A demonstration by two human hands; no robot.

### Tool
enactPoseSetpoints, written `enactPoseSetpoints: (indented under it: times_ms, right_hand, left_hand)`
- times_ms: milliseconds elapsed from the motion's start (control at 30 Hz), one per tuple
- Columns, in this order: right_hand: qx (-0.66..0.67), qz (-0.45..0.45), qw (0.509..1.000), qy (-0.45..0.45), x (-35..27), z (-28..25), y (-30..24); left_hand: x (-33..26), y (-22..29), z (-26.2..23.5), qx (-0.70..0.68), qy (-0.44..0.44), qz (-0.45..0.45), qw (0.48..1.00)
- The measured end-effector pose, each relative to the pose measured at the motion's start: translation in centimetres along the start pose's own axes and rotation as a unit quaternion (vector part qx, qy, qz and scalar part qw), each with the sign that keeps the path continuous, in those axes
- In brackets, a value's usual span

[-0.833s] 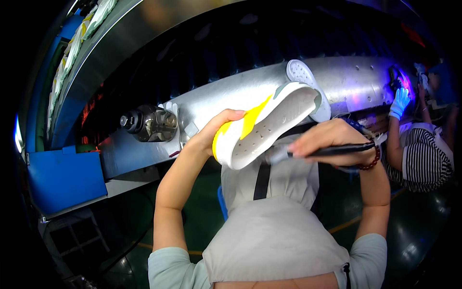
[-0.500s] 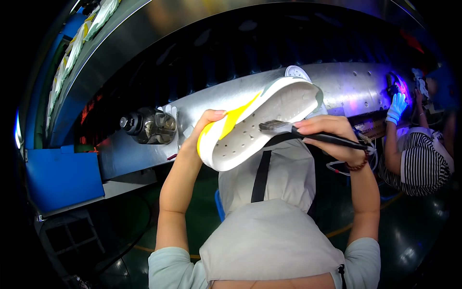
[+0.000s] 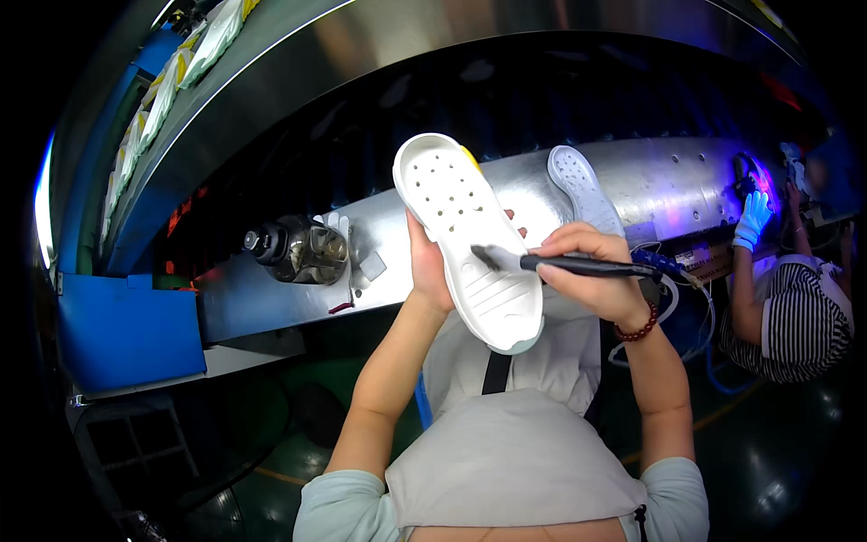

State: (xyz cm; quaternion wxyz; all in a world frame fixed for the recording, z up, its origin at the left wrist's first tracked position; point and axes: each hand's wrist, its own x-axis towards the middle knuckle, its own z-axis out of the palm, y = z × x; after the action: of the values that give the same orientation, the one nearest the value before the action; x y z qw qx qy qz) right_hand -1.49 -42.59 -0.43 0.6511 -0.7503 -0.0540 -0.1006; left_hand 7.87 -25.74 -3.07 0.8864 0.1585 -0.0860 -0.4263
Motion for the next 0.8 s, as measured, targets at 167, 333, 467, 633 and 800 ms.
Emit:
enactPoseSetpoints:
  times_ms: [167,333,467,633,800]
  right_hand:
    - [-0.234,-0.272,0.933,0.030,0.7,2.2,-0.7]
    - [-0.159,-0.226,0.953,-0.128,-1.4,1.5,-2.8]
    - [-0.089,-0.159,0.983,-0.020,0.0,0.6,-2.5]
    - [-0.050,-0.170,0.978,-0.108,-1.2,1.6,-3.4]
    - [-0.018,-0.039,0.999,-0.004,-1.9,-0.6,-1.1]
  left_hand:
    - [0.3,-0.2,-0.3,0.033,0.100,0.002,0.994]
    - [-0.5,1.2,-0.5,0.058,0.091,0.018,0.994]
    - [0.1,0.1,1.9,0.034,0.087,0.033,0.995]
    - [0.3,1.0,2.7,0.068,0.070,0.057,0.994]
    - [0.3,2.0,3.0,0.100,0.051,0.105,0.988]
